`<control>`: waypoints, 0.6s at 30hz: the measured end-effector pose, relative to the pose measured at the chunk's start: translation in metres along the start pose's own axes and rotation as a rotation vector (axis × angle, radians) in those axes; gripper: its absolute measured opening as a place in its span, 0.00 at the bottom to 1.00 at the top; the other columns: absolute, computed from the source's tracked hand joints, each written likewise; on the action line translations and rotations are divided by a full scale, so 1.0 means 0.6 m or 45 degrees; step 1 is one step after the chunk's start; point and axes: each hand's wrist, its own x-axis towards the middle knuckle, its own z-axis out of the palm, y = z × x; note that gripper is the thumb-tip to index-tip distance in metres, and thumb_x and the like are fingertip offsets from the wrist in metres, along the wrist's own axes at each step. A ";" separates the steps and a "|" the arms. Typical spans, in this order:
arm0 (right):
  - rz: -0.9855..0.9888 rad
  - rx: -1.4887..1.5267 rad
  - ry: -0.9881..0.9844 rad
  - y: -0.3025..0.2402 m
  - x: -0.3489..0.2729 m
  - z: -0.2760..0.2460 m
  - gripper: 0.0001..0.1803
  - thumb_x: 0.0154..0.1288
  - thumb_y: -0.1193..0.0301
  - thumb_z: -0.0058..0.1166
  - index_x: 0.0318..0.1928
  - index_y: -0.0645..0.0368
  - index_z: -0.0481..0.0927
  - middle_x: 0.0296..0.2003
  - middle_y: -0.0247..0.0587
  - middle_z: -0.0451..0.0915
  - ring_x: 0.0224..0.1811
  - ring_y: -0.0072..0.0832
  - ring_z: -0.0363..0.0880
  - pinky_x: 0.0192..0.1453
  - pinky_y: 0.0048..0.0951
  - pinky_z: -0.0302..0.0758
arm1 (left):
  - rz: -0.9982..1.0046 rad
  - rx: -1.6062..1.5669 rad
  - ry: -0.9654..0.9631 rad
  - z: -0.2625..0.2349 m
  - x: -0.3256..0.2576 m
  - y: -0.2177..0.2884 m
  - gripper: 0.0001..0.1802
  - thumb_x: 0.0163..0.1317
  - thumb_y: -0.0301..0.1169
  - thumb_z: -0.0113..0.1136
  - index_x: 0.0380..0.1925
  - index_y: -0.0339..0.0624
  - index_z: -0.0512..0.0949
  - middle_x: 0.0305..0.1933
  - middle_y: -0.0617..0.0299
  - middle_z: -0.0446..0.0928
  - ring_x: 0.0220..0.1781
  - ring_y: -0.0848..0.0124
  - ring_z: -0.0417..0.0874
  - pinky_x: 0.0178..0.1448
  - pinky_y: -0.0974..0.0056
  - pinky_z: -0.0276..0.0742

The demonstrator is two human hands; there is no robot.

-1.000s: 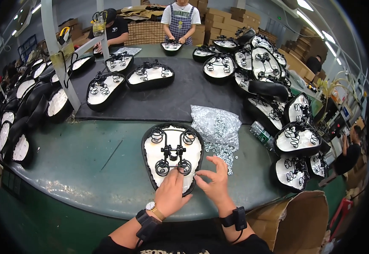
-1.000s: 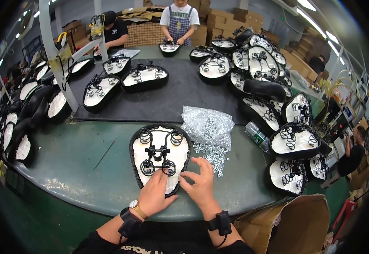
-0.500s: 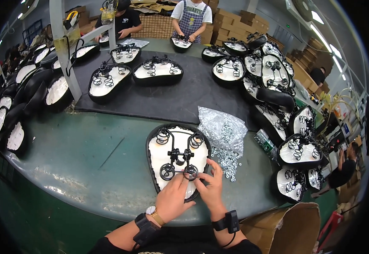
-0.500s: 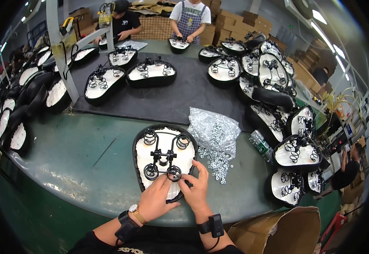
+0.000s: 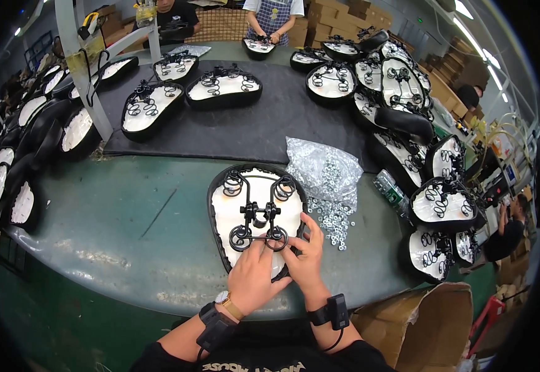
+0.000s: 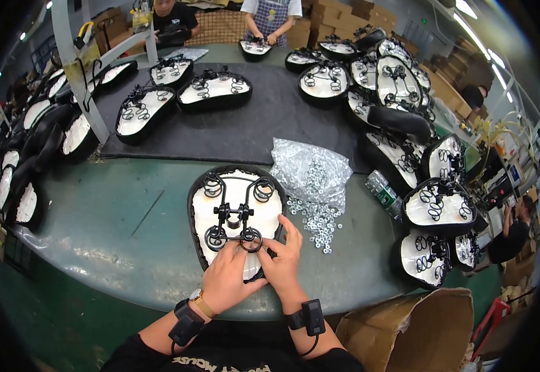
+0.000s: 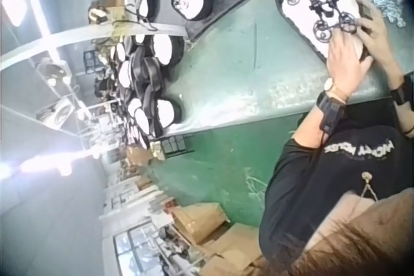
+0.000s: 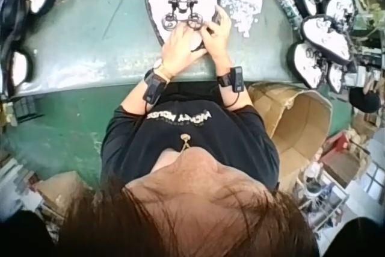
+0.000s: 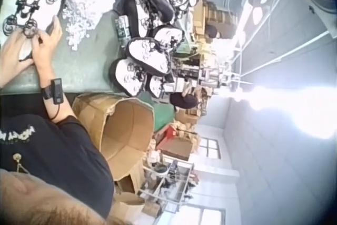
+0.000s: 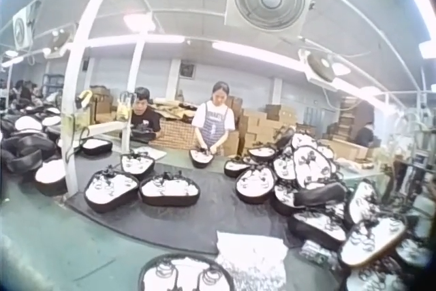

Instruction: The person picks up washers from a pile on the table, places them onto the bolts of a bicycle seat, and presses them into position. After repeating this for all the bolts, they place the finished seat into a cardboard box and reach for another one.

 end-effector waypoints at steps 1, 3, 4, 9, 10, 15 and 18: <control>-0.006 0.009 0.000 0.002 -0.001 0.000 0.07 0.55 0.71 0.74 0.36 0.55 0.93 0.70 0.52 0.71 0.71 0.48 0.66 0.70 0.49 0.68 | -0.001 0.009 0.006 0.001 -0.001 0.000 0.46 0.46 0.42 0.82 0.65 0.41 0.72 0.62 0.49 0.71 0.61 0.50 0.78 0.62 0.54 0.79; -0.023 0.062 0.025 0.010 0.000 0.000 0.07 0.55 0.71 0.73 0.36 0.53 0.93 0.70 0.50 0.71 0.71 0.48 0.66 0.68 0.49 0.70 | 0.046 0.027 0.057 0.004 0.000 -0.001 0.46 0.47 0.44 0.82 0.66 0.42 0.73 0.62 0.50 0.71 0.60 0.50 0.78 0.61 0.53 0.78; -0.027 0.070 0.028 0.016 0.000 -0.002 0.07 0.55 0.71 0.73 0.36 0.53 0.93 0.70 0.50 0.71 0.71 0.48 0.66 0.68 0.49 0.70 | 0.048 0.035 0.060 0.004 0.001 0.000 0.46 0.47 0.44 0.82 0.66 0.42 0.73 0.62 0.50 0.71 0.60 0.50 0.78 0.61 0.53 0.78; -0.487 -0.157 -0.212 0.040 0.017 -0.048 0.13 0.57 0.64 0.72 0.42 0.52 0.93 0.74 0.55 0.67 0.74 0.53 0.64 0.75 0.53 0.63 | 0.024 0.035 0.015 0.001 -0.001 0.000 0.46 0.47 0.47 0.82 0.67 0.45 0.74 0.62 0.51 0.72 0.61 0.49 0.78 0.62 0.51 0.78; -0.485 -0.155 -0.207 0.033 0.020 -0.054 0.13 0.57 0.64 0.72 0.42 0.52 0.93 0.74 0.55 0.67 0.74 0.53 0.64 0.75 0.53 0.63 | 0.027 0.039 0.012 0.001 -0.002 0.000 0.46 0.47 0.47 0.82 0.67 0.45 0.74 0.62 0.51 0.72 0.61 0.49 0.78 0.62 0.51 0.78; -0.614 -0.489 -0.452 0.016 0.030 -0.071 0.25 0.61 0.46 0.67 0.54 0.43 0.89 0.77 0.50 0.64 0.81 0.47 0.57 0.78 0.65 0.49 | 0.004 0.074 0.025 0.000 -0.002 0.003 0.43 0.49 0.46 0.81 0.65 0.46 0.75 0.62 0.54 0.73 0.58 0.53 0.80 0.61 0.52 0.78; -0.656 -0.501 -0.449 0.011 0.033 -0.076 0.25 0.62 0.45 0.66 0.52 0.46 0.89 0.77 0.46 0.65 0.81 0.45 0.57 0.78 0.66 0.48 | 0.034 0.048 0.041 0.003 0.000 0.001 0.43 0.49 0.46 0.80 0.65 0.46 0.75 0.60 0.54 0.73 0.58 0.53 0.80 0.59 0.52 0.78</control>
